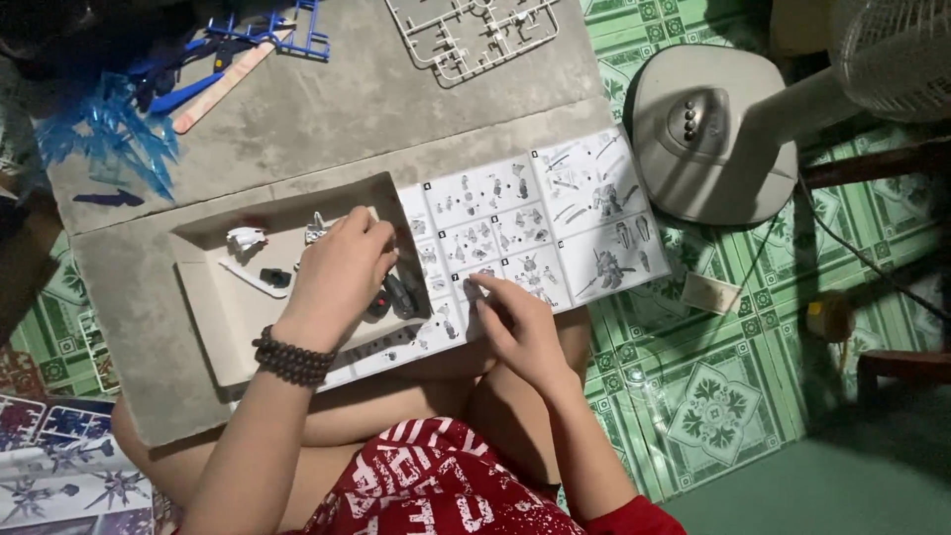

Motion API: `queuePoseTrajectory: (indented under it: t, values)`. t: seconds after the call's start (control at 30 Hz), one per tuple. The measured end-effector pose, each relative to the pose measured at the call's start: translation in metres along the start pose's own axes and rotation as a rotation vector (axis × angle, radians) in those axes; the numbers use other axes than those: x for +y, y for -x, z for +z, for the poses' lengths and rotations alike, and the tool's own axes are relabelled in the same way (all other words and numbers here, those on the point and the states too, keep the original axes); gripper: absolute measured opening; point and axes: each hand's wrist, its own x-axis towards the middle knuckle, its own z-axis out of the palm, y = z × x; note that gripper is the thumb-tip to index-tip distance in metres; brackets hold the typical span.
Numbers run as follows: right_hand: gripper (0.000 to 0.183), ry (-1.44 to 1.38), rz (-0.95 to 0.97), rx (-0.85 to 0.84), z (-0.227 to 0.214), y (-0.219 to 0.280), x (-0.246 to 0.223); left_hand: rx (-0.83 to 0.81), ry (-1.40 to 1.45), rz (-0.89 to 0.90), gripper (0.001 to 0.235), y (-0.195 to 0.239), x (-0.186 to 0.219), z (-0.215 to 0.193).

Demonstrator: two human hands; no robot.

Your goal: The person assembles a small action figure by hand, following an instruction manual. They pick up small plastic parts from a tray, snap them together, and place the assembled pieces back into the tray.

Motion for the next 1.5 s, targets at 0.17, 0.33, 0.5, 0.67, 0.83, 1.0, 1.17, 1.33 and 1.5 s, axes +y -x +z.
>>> queuePoseTrajectory:
  t: [0.17,0.33,0.5,0.67,0.83,1.0,1.17,1.33,1.5]
  values:
    - [0.027,-0.075,0.017,-0.009,-0.003,-0.002,0.004,0.016,0.119,0.036,0.01,0.011,-0.001,-0.016]
    - [0.025,-0.174,-0.016,-0.011,-0.006,-0.004,0.002,0.08,0.242,0.038,0.011,0.027,-0.003,-0.01]
    - [0.021,-0.212,-0.065,0.048,-0.005,-0.001,-0.008,0.42,0.304,0.289,0.003,0.046,0.012,0.0]
    - [0.028,-0.521,-0.056,0.06,0.004,0.007,-0.04,0.509,0.507,0.349,0.005,0.058,0.03,0.014]
    - [0.037,-0.804,0.123,-0.086,0.006,0.021,-0.049,0.521,0.531,0.368,0.029,0.071,0.043,0.011]
    - [0.027,-0.869,0.101,-0.052,0.013,0.032,-0.049,0.489,0.523,0.41,0.027,0.079,0.051,0.009]
    - [0.025,-0.867,0.111,-0.049,0.014,0.035,-0.034,0.444,0.619,0.339,0.027,0.08,0.056,0.015]
    - [0.03,-0.908,0.134,-0.07,0.014,0.034,-0.027,0.47,0.579,0.372,0.026,0.076,0.058,0.02]
    - [0.023,-1.152,0.232,-0.066,0.019,0.037,-0.013,0.434,0.69,0.292,0.033,0.081,0.063,0.029]
